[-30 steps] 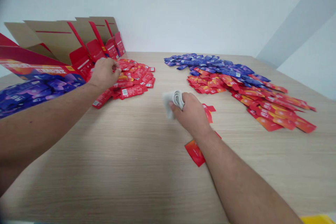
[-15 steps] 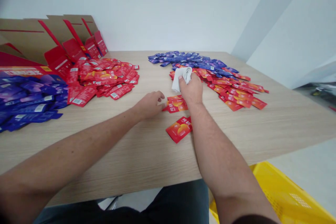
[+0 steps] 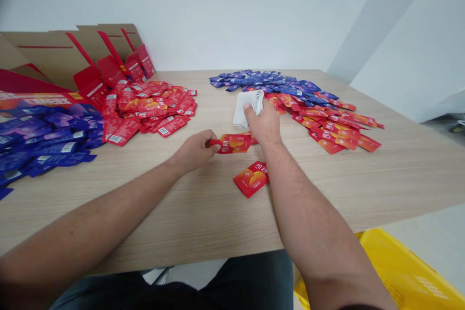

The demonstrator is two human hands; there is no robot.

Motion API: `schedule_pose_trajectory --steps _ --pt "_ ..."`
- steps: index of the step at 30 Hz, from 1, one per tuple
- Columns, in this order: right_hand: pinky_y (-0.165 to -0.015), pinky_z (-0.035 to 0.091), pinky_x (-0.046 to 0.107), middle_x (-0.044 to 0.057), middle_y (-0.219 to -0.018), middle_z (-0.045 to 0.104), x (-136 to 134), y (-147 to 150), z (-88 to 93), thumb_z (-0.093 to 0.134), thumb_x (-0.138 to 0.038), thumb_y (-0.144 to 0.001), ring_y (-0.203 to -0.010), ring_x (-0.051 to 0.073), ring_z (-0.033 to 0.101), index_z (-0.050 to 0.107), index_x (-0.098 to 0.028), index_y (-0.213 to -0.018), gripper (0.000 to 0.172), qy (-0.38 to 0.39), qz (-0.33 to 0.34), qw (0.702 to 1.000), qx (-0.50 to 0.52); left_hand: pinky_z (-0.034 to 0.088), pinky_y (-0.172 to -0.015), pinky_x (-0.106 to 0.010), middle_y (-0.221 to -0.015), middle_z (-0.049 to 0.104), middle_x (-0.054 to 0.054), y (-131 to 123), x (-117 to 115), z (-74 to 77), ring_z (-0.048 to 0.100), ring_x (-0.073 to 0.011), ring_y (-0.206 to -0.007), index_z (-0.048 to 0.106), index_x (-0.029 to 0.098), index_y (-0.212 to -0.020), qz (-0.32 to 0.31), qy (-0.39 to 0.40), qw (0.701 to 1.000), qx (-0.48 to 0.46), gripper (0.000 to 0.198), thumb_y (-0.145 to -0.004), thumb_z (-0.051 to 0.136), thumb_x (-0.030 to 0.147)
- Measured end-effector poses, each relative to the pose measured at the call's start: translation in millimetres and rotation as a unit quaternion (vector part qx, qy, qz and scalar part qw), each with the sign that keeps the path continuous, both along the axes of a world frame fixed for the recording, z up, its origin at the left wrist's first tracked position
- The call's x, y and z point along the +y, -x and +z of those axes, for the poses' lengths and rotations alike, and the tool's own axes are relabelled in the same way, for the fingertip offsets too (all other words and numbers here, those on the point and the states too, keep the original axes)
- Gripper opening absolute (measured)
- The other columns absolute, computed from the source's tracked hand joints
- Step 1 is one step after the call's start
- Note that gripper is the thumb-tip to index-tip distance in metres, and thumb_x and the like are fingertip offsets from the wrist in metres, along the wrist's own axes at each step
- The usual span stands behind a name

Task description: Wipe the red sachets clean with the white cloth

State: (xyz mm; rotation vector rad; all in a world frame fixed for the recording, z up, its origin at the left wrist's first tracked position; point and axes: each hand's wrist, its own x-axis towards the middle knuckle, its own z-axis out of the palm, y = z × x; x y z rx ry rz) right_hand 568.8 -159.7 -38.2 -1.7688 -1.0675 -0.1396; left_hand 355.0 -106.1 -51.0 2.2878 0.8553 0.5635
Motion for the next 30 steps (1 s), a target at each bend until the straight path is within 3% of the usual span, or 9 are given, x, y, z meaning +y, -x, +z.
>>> schedule_pose_trajectory --steps 3,5,8,11,17,20,25,27,30 --pt "-0.086 0.053 0.045 0.011 -0.108 0.074 1.6 10.0 -3.2 0.06 -0.047 -0.084 -0.099 0.028 0.068 0.066 -0.015 -0.111 0.042 -0.019 0.119 0.988 0.095 0.039 -0.052 -0.025 -0.061 0.061 0.0 39.2 2.9 11.1 0.057 -0.015 -0.055 0.055 0.021 -0.078 0.022 0.095 0.993 -0.068 0.011 -0.083 0.062 0.027" --pt "-0.08 0.056 0.043 0.009 -0.106 0.074 0.1 21.5 -5.0 0.062 -0.051 -0.082 -0.094 0.027 0.069 0.065 -0.017 -0.112 0.045 0.006 0.227 0.954 0.195 0.041 -0.05 -0.024 -0.058 0.061 0.001 61.2 8.1 15.3 0.058 -0.0137 -0.051 0.053 0.02 -0.079 0.029 0.158 0.98 -0.117 0.012 -0.084 0.063 0.026" --pt "-0.072 0.057 0.039 0.006 -0.098 0.075 -8.1 46.8 -3.3 0.068 -0.056 -0.078 -0.084 0.025 0.07 0.066 -0.019 -0.107 0.047 0.111 0.367 0.881 0.276 0.038 -0.044 -0.021 -0.053 0.057 0.003 81.2 16.6 12.8 0.051 -0.01 -0.042 0.052 0.02 -0.079 0.019 0.219 0.96 -0.174 0.015 -0.084 0.065 0.027" --pt "-0.07 0.055 0.035 0.004 -0.094 0.075 -18.7 75.5 1.3 0.073 -0.051 -0.078 -0.083 0.023 0.07 0.066 -0.02 -0.104 0.041 0.235 0.434 0.841 0.222 0.034 -0.039 -0.02 -0.053 0.054 0.005 84.9 19.2 2.9 0.044 -0.0079 -0.039 0.051 0.02 -0.079 0.006 0.276 0.936 -0.22 0.019 -0.084 0.066 0.03" --pt "-0.069 0.053 0.033 0.005 -0.095 0.074 -22.5 101.5 -2.8 0.072 -0.05 -0.08 -0.083 0.022 0.069 0.066 -0.02 -0.105 0.041 0.268 0.421 0.855 0.14 0.037 -0.038 -0.02 -0.058 0.053 0.005 76.2 10.5 -12.6 0.047 -0.0083 -0.043 0.051 0.021 -0.083 -0.005 0.325 0.906 -0.271 0.019 -0.085 0.066 0.032" --pt "-0.072 0.054 0.035 0.006 -0.098 0.075 -18.7 102.2 -12.4 0.071 -0.054 -0.08 -0.083 0.022 0.07 0.066 -0.019 -0.107 0.044 0.229 0.407 0.854 0.231 0.046 -0.045 -0.023 -0.064 0.058 0.003 75.9 9.1 -17.6 0.054 -0.01 -0.048 0.052 0.02 -0.084 0.013 0.363 0.886 -0.288 0.023 -0.084 0.068 0.036" --pt "-0.076 0.056 0.039 0.007 -0.099 0.075 -14.1 107.7 -24.3 0.07 -0.058 -0.079 -0.085 0.024 0.071 0.066 -0.02 -0.109 0.049 0.169 0.391 0.824 0.374 0.053 -0.055 -0.026 -0.068 0.062 0.001 75.9 7.3 -21.4 0.061 -0.012 -0.056 0.053 0.019 -0.082 0.021 0.36 0.889 -0.283 0.02 -0.086 0.066 0.034" --pt "-0.074 0.055 0.039 0.007 -0.096 0.074 -13.6 109.1 -22.7 0.067 -0.059 -0.081 -0.083 0.024 0.07 0.066 -0.02 -0.107 0.047 0.183 0.354 0.863 0.311 0.052 -0.055 -0.025 -0.066 0.062 0.002 75.0 5.0 -21.2 0.06 -0.0119 -0.056 0.053 0.019 -0.081 0.023 0.361 0.89 -0.276 0.017 -0.087 0.064 0.029" --pt "-0.073 0.051 0.039 0.008 -0.092 0.07 -15.7 110.3 -13.0 0.064 -0.052 -0.083 -0.085 0.025 0.065 0.065 -0.02 -0.095 0.035 0.198 0.241 0.947 0.084 0.05 -0.056 -0.024 -0.066 0.059 0.002 73.1 0.5 -19.2 0.059 -0.0112 -0.058 0.051 0.019 -0.075 0.018 0.394 0.867 -0.303 0.016 -0.085 0.063 0.021"
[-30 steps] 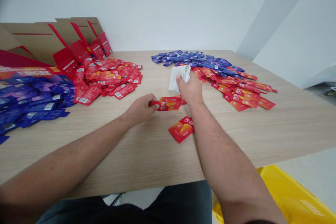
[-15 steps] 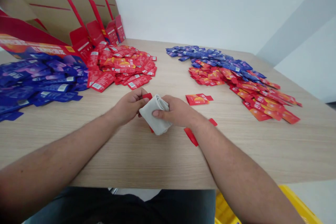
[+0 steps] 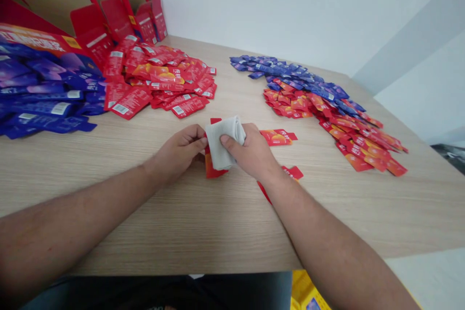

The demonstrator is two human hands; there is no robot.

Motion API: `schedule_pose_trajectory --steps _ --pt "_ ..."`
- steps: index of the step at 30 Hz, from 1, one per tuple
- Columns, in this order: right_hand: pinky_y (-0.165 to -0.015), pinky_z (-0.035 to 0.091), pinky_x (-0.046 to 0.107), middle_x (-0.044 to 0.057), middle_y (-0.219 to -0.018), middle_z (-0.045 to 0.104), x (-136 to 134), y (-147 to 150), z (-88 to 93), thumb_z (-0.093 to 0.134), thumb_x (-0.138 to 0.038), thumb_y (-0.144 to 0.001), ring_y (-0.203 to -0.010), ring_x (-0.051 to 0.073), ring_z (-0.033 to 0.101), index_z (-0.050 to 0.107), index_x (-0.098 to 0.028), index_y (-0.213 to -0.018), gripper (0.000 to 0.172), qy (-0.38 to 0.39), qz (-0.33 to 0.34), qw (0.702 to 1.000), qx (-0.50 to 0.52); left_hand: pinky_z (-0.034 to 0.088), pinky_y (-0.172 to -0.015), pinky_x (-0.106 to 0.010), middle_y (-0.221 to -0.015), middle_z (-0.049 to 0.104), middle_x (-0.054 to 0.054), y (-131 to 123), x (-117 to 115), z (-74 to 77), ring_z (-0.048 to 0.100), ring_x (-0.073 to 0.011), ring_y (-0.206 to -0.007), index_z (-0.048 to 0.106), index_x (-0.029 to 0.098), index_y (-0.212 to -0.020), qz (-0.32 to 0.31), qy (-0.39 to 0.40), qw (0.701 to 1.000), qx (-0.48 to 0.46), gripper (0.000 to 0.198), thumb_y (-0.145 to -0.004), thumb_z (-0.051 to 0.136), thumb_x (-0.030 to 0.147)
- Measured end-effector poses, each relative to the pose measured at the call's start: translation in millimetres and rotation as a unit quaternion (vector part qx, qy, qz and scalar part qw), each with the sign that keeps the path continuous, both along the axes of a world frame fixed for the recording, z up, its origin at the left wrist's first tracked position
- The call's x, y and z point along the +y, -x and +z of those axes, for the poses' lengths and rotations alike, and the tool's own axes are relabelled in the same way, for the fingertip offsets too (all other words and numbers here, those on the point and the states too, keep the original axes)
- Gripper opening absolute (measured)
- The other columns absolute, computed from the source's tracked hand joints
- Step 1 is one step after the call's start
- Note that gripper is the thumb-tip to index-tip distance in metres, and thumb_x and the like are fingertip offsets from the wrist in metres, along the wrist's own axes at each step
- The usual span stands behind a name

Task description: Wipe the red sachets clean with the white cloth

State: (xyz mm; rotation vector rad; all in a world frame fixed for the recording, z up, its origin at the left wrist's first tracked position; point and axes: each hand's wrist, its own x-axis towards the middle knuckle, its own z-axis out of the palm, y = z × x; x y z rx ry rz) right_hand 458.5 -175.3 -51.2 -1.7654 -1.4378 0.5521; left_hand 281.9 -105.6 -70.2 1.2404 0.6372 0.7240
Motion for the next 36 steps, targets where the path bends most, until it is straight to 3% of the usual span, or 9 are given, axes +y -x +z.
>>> schedule_pose_trajectory --steps 2,6,10,15,19,25,27,31,36 --pt "-0.073 0.048 0.037 0.007 -0.091 0.068 -3.3 2.3 8.2 0.063 -0.046 -0.085 -0.087 0.025 0.063 0.063 -0.02 -0.091 0.027 -0.015 0.009 0.994 -0.112 0.048 -0.055 -0.023 -0.065 0.057 0.003 -1.4 -2.3 2.3 0.056 -0.0109 -0.057 0.048 0.019 -0.072 0.001 0.073 0.997 -0.039 0.019 -0.082 0.063 0.018" --pt "-0.069 0.042 0.032 0.005 -0.086 0.066 -9.5 9.2 18.3 0.063 -0.039 -0.084 -0.078 0.02 0.059 0.061 -0.02 -0.09 0.02 0.045 0.174 0.965 -0.189 0.038 -0.047 -0.019 -0.058 0.049 0.004 -3.3 -2.8 6.7 0.046 -0.0086 -0.049 0.046 0.018 -0.07 0.019 0.168 0.984 -0.063 0.02 -0.078 0.064 0.013" --pt "-0.067 0.037 0.032 0.005 -0.081 0.061 -10.4 11.2 18.8 0.059 -0.043 -0.087 -0.077 0.021 0.055 0.057 -0.02 -0.082 0.023 -0.003 0.078 0.964 -0.256 0.039 -0.048 -0.02 -0.059 0.051 0.003 -4.2 -1.3 7.0 0.049 -0.0098 -0.051 0.045 0.019 -0.069 0.01 0.177 0.981 -0.074 0.02 -0.077 0.061 0.01" --pt "-0.067 0.037 0.031 0.004 -0.084 0.061 -10.7 10.9 17.6 0.062 -0.041 -0.086 -0.076 0.019 0.053 0.057 -0.02 -0.085 0.021 0.008 0.183 0.949 -0.256 0.035 -0.045 -0.019 -0.056 0.048 0.004 -4.3 -2.5 7.4 0.044 -0.0087 -0.046 0.046 0.018 -0.067 0.023 0.182 0.981 -0.055 0.021 -0.074 0.064 0.01" --pt "-0.068 0.036 0.032 0.005 -0.083 0.06 -10.9 10.3 17.0 0.059 -0.045 -0.089 -0.078 0.02 0.053 0.057 -0.02 -0.085 0.025 -0.026 0.101 0.96 -0.262 0.04 -0.047 -0.021 -0.059 0.051 0.003 -3.7 -2.5 8.5 0.049 -0.0102 -0.05 0.046 0.019 -0.069 0.01 0.192 0.979 -0.067 0.02 -0.075 0.061 0.009" --pt "-0.07 0.037 0.031 0.004 -0.089 0.062 -11.8 11.5 18.5 0.066 -0.038 -0.084 -0.08 0.019 0.054 0.058 -0.021 -0.089 0.019 0.042 0.273 0.925 -0.262 0.043 -0.048 -0.022 -0.06 0.053 0.003 -2.9 0.4 8.7 0.051 -0.0113 -0.051 0.046 0.019 -0.069 0.032 0.192 0.979 -0.06 0.018 -0.075 0.061 0.01" --pt "-0.069 0.037 0.031 0.004 -0.088 0.062 -10.7 7.3 20.2 0.066 -0.038 -0.084 -0.079 0.019 0.055 0.058 -0.021 -0.087 0.02 0.047 0.25 0.932 -0.26 0.044 -0.05 -0.022 -0.059 0.053 0.003 -2.4 1.9 9.1 0.051 -0.0109 -0.05 0.045 0.019 -0.069 0.029 0.19 0.979 -0.071 0.018 -0.075 0.06 0.01" --pt "-0.068 0.038 0.032 0.005 -0.086 0.063 -7.6 -3.2 23.6 0.061 -0.044 -0.086 -0.079 0.021 0.057 0.058 -0.02 -0.086 0.024 -0.016 0.086 0.969 -0.231 0.042 -0.051 -0.021 -0.06 0.055 0.003 -0.6 2.3 7.2 0.052 -0.0105 -0.052 0.048 0.019 -0.07 -0.014 0.151 0.987 -0.058 0.017 -0.074 0.063 0.011" --pt "-0.067 0.04 0.032 0.004 -0.087 0.067 -3.7 -10.1 20.8 0.062 -0.047 -0.085 -0.078 0.022 0.06 0.061 -0.02 -0.09 0.027 -0.015 0.072 0.985 -0.157 0.043 -0.055 -0.022 -0.066 0.058 0.003 2.5 -2.0 3.2 0.055 -0.0108 -0.057 0.052 0.018 -0.071 -0.075 0.106 0.991 -0.035 0.014 -0.072 0.065 0.014"
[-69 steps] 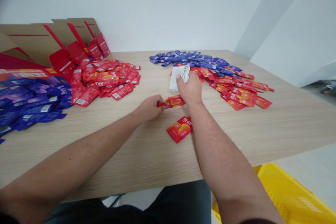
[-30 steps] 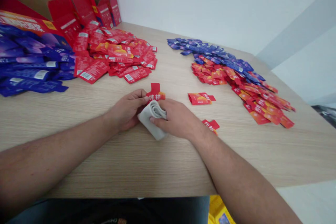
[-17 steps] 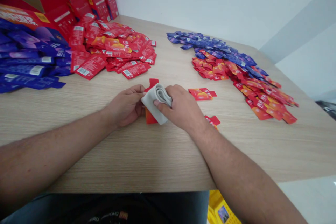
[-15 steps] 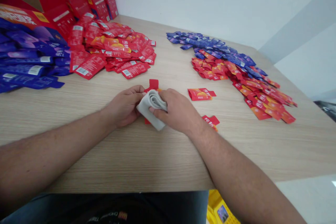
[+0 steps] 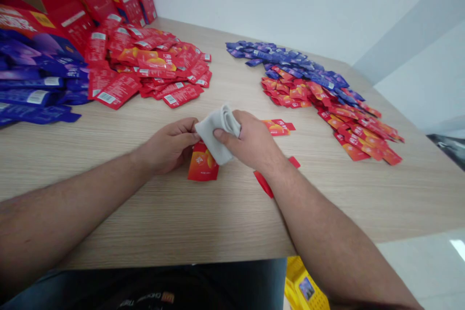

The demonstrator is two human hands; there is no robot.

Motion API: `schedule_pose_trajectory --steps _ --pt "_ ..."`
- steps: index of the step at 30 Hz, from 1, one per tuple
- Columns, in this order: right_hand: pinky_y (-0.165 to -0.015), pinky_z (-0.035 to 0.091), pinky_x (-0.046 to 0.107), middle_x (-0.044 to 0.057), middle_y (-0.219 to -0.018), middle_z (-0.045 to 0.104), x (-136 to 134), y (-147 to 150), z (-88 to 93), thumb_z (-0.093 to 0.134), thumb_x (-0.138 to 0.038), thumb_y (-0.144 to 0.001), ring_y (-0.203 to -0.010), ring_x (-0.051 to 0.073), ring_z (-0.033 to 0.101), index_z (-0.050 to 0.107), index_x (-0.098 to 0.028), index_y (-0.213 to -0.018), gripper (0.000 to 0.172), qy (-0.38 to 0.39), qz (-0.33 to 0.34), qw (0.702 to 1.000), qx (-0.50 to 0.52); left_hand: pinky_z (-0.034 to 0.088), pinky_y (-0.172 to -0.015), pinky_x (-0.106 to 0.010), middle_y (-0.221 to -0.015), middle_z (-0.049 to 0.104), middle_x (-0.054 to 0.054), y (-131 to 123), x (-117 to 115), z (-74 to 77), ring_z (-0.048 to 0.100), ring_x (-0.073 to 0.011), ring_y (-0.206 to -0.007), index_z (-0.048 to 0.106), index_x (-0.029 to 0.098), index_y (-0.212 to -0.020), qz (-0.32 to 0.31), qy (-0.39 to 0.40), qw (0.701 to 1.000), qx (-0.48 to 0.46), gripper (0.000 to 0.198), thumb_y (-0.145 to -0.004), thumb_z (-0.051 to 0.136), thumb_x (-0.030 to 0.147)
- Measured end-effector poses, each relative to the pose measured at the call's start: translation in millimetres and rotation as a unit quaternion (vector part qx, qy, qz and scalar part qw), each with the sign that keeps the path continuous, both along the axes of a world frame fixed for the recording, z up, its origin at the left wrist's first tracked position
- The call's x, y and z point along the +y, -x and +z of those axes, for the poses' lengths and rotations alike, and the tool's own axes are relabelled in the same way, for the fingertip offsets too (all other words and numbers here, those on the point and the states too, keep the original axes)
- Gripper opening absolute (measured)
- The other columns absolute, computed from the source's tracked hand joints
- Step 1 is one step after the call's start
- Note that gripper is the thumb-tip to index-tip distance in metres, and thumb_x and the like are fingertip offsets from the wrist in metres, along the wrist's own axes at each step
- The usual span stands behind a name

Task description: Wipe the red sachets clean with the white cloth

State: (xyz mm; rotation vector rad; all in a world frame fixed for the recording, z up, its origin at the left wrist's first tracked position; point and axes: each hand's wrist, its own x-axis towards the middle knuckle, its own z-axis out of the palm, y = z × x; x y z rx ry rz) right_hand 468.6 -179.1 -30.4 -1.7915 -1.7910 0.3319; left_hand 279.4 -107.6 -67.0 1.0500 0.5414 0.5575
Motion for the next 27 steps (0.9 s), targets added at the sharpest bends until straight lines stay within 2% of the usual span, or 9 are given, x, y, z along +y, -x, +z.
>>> schedule_pose_trajectory --steps 3,5,9,13,18,22,24,25,27 --pt "-0.064 0.039 0.032 0.004 -0.083 0.067 2.5 -2.7 -4.3 0.059 -0.051 -0.086 -0.075 0.022 0.06 0.061 -0.02 -0.093 0.032 -0.026 -0.069 0.997 0.03 0.046 -0.06 -0.024 -0.08 0.066 0.0 0.5 -2.1 -1.0 0.059 -0.0113 -0.065 0.052 0.017 -0.072 -0.016 -0.022 1.0 -0.012 0.013 -0.073 0.065 0.015" --pt "-0.064 0.039 0.032 0.003 -0.082 0.066 1.8 0.1 -5.6 0.06 -0.051 -0.086 -0.074 0.021 0.059 0.06 -0.02 -0.093 0.032 -0.015 -0.065 0.997 0.032 0.045 -0.059 -0.024 -0.078 0.065 0.001 -0.2 -2.5 -0.9 0.059 -0.0112 -0.064 0.053 0.017 -0.072 -0.015 -0.016 1.0 -0.014 0.013 -0.073 0.065 0.015" --pt "-0.068 0.039 0.032 0.004 -0.086 0.065 -6.1 18.2 -4.0 0.061 -0.049 -0.087 -0.079 0.021 0.058 0.058 -0.02 -0.089 0.03 0.006 0.051 0.999 -0.008 0.038 -0.051 -0.021 -0.059 0.052 0.004 -1.8 0.3 3.1 0.05 -0.0096 -0.052 0.047 0.019 -0.069 0.048 0.039 0.998 -0.011 0.017 -0.071 0.062 0.01" --pt "-0.072 0.038 0.03 0.004 -0.089 0.062 -11.0 28.2 -2.4 0.064 -0.041 -0.087 -0.082 0.019 0.055 0.058 -0.021 -0.086 0.022 0.034 0.194 0.977 -0.085 0.032 -0.045 -0.02 -0.053 0.047 0.005 -3.2 2.2 9.4 0.042 -0.0078 -0.044 0.044 0.019 -0.066 0.093 0.048 0.994 0.0 0.02 -0.071 0.059 0.008" --pt "-0.07 0.037 0.032 0.004 -0.082 0.058 -7.5 21.2 -4.1 0.059 -0.048 -0.09 -0.08 0.021 0.052 0.057 -0.02 -0.086 0.029 -0.032 0.033 0.995 -0.093 0.035 -0.047 -0.02 -0.056 0.049 0.004 -5.7 -1.1 11.6 0.044 -0.0076 -0.047 0.043 0.019 -0.065 0.104 0.064 0.992 -0.007 0.021 -0.07 0.057 0.004" --pt "-0.07 0.038 0.03 0.003 -0.087 0.058 -10.1 24.6 -2.5 0.066 -0.042 -0.086 -0.08 0.018 0.053 0.058 -0.021 -0.087 0.022 0.067 0.223 0.967 -0.106 0.035 -0.046 -0.021 -0.056 0.048 0.004 -4.9 2.3 9.8 0.044 -0.0084 -0.046 0.043 0.019 -0.066 0.115 0.064 0.991 -0.01 0.02 -0.072 0.058 0.007" --pt "-0.071 0.039 0.029 0.002 -0.089 0.059 -10.7 23.8 0.2 0.068 -0.037 -0.084 -0.081 0.018 0.054 0.059 -0.021 -0.087 0.019 0.094 0.267 0.953 -0.107 0.036 -0.046 -0.021 -0.055 0.048 0.004 -4.0 5.1 9.5 0.045 -0.0091 -0.046 0.042 0.019 -0.066 0.121 0.055 0.991 -0.022 0.021 -0.072 0.058 0.007" --pt "-0.072 0.04 0.03 0.002 -0.088 0.059 -9.9 21.2 1.3 0.069 -0.037 -0.084 -0.081 0.018 0.054 0.059 -0.021 -0.087 0.019 0.087 0.245 0.96 -0.101 0.036 -0.047 -0.021 -0.055 0.048 0.004 -3.5 5.7 9.5 0.046 -0.0095 -0.046 0.042 0.02 -0.066 0.122 0.051 0.991 -0.022 0.021 -0.072 0.058 0.007" --pt "-0.073 0.041 0.032 0.003 -0.085 0.06 -5.1 11.4 1.2 0.067 -0.041 -0.084 -0.081 0.02 0.055 0.059 -0.021 -0.086 0.022 0.039 0.121 0.989 -0.078 0.036 -0.047 -0.022 -0.055 0.049 0.004 -2.4 4.7 9.3 0.047 -0.0103 -0.047 0.044 0.02 -0.067 0.104 0.044 0.994 -0.011 0.019 -0.072 0.058 0.007"
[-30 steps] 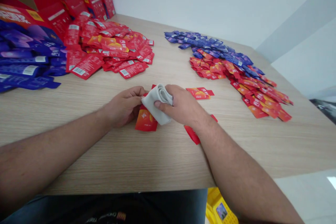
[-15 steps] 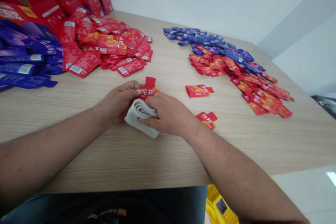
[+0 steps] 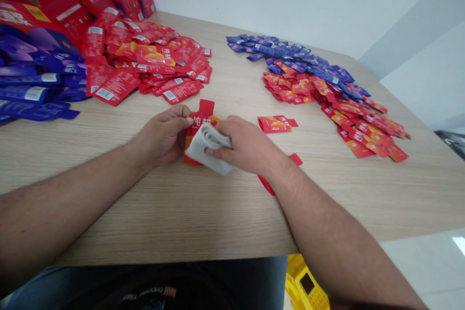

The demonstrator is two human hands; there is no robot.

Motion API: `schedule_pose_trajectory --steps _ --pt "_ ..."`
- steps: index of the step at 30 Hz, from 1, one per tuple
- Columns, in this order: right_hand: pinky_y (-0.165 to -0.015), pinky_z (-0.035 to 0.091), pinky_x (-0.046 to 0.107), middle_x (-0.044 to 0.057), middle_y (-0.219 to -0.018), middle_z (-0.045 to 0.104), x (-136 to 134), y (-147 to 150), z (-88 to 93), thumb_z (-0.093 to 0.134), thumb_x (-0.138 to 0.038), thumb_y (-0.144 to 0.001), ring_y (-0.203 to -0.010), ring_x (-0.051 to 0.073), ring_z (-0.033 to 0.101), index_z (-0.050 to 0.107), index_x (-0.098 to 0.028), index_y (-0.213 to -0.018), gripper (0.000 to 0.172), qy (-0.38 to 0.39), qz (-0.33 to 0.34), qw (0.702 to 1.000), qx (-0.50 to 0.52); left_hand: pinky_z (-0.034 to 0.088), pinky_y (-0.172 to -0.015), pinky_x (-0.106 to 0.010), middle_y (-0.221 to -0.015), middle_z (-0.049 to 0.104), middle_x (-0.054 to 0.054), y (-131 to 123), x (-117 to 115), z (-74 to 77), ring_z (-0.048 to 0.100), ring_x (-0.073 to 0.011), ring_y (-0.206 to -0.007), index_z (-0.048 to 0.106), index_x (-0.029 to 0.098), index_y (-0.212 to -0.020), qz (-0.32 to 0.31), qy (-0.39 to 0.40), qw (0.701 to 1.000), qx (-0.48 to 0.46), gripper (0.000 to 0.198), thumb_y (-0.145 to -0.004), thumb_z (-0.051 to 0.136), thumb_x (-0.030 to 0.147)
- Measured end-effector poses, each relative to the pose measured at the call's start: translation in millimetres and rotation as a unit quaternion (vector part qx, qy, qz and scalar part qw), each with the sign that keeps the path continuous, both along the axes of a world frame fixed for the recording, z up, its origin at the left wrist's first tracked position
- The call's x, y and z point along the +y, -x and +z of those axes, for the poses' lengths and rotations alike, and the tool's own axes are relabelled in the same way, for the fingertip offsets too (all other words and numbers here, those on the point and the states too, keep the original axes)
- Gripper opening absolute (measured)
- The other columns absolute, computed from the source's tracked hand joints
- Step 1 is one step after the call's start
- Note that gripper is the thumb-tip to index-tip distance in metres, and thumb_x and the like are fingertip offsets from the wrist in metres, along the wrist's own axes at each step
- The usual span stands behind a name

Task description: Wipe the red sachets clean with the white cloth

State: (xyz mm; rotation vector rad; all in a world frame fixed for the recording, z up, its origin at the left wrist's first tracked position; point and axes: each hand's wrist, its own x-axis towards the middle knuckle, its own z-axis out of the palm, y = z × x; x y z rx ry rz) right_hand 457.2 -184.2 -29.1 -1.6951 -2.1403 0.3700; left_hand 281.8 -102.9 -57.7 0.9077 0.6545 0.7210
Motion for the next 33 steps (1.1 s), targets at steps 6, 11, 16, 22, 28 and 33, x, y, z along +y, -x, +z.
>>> schedule_pose_trajectory --steps 6,11,16,22,28,33 --pt "-0.078 0.049 0.04 0.008 -0.095 0.068 24.6 -38.5 -24.8 0.062 -0.048 -0.085 -0.086 0.025 0.062 0.062 -0.018 -0.103 0.035 -0.145 -0.285 0.922 0.218 0.04 -0.048 -0.02 -0.062 0.056 0.002 4.5 -5.8 -0.2 0.052 -0.0103 -0.05 0.05 0.019 -0.071 -0.093 0.027 0.995 -0.016 0.015 -0.077 0.062 0.012" --pt "-0.066 0.054 0.036 0.007 -0.095 0.072 21.0 -34.0 -31.8 0.064 -0.064 -0.08 -0.081 0.024 0.067 0.06 -0.021 -0.111 0.054 0.036 -0.165 0.875 0.454 0.05 -0.055 -0.022 -0.064 0.056 0.002 5.9 9.4 3.5 0.057 -0.0099 -0.054 0.048 0.018 -0.072 -0.006 0.086 0.993 -0.075 0.016 -0.079 0.059 0.01" --pt "-0.067 0.052 0.033 0.004 -0.093 0.071 6.0 -6.0 -22.6 0.071 -0.062 -0.077 -0.081 0.021 0.066 0.062 -0.021 -0.104 0.05 0.075 -0.038 0.916 0.392 0.053 -0.054 -0.027 -0.067 0.061 0.001 1.5 3.3 -1.1 0.058 -0.0127 -0.053 0.053 0.019 -0.079 -0.024 0.091 0.995 -0.024 0.012 -0.083 0.064 0.019" --pt "-0.073 0.047 0.034 0.005 -0.089 0.067 2.4 14.0 -20.3 0.067 -0.053 -0.083 -0.086 0.022 0.063 0.06 -0.02 -0.093 0.035 -0.033 -0.082 0.973 0.213 0.052 -0.055 -0.028 -0.07 0.064 0.001 -7.2 -13.8 -4.9 0.061 -0.0155 -0.058 0.057 0.02 -0.088 0.011 0.029 0.999 0.017 0.028 -0.068 0.075 0.016" --pt "-0.067 0.041 0.033 0.004 -0.082 0.064 5.1 11.1 -20.6 0.059 -0.058 -0.086 -0.077 0.021 0.058 0.057 -0.021 -0.087 0.037 -0.064 -0.151 0.975 0.147 0.044 -0.051 -0.022 -0.061 0.055 0.004 -6.5 -8.9 -4.9 0.051 -0.0107 -0.051 0.053 0.021 -0.083 0.1 -0.043 0.994 0.019 0.011 -0.085 0.063 0.025" --pt "-0.067 0.04 0.034 0.005 -0.081 0.063 5.2 7.3 -16.0 0.059 -0.055 -0.085 -0.076 0.022 0.057 0.056 -0.021 -0.084 0.034 -0.073 -0.179 0.974 0.115 0.037 -0.049 -0.019 -0.06 0.053 0.004 -0.8 -5.0 -11.5 0.044 -0.0077 -0.049 0.058 0.019 -0.076 0.067 -0.127 0.988 0.052 0.015 -0.087 0.064 0.027"
